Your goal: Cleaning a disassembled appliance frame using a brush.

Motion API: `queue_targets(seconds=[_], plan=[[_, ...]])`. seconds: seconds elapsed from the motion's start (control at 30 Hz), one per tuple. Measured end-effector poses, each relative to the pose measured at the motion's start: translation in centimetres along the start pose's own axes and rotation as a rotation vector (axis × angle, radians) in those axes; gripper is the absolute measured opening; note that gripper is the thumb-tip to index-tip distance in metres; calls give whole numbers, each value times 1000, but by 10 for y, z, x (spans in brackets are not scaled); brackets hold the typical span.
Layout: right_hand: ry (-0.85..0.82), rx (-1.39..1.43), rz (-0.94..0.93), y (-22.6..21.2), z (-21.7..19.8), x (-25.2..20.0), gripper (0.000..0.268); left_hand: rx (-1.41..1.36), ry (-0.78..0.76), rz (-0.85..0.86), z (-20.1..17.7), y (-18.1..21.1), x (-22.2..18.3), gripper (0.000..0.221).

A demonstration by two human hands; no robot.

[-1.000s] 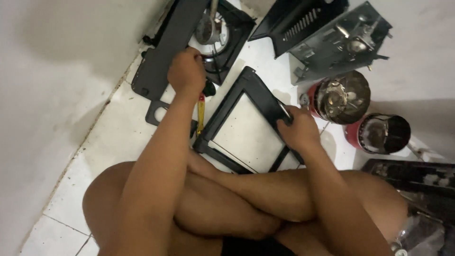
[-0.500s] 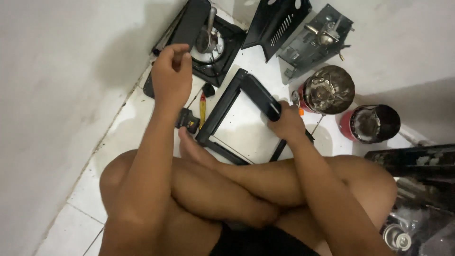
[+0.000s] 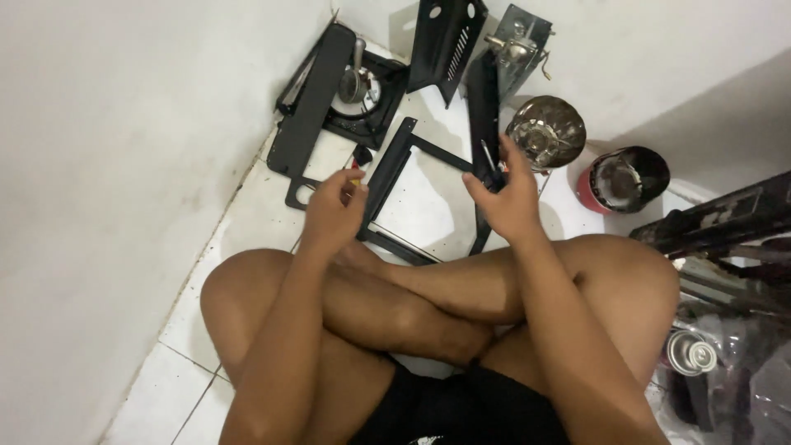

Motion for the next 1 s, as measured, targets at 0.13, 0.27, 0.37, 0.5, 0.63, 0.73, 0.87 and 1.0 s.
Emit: queue_targets(seconds=[0.13,0.27,0.37,0.5,0.63,0.73,0.87,1.0], plan=[[134,128,-185,-28,-42,-21,81,87,-59,47,25,-37,14,40],[149,259,-264,-40,-86,-31,74,429,-213,-25,44,-12,6,64],[61,356,-164,-17,-91,-41,58,594,-332,-191,54,-18,-8,75],[-56,276,241,58,-60,-71,42,642,-353,-275,68,-56,7,76],[-155,146,421,97,-21,-77,36,669,-397,-280,77,-68,13,75],[-239,135,488,118,10,-73,53,577,-320,-267,74,-59,12,66],[-312,182,570,83,26,-69,60,506,-235,-174,64,-28,10,64],[-406,160,624,80,61,-77,56,487,-266,-183,68,-23,6,65]])
Point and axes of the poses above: each hand's wrist, its own x-axis towards the middle knuckle, its own z-axis out of the palm, y = z × x, the point moved 10 cm from there along x, towards the middle knuckle, and after that the axes turned 11 degrees about -x, right-handed, at the moved point
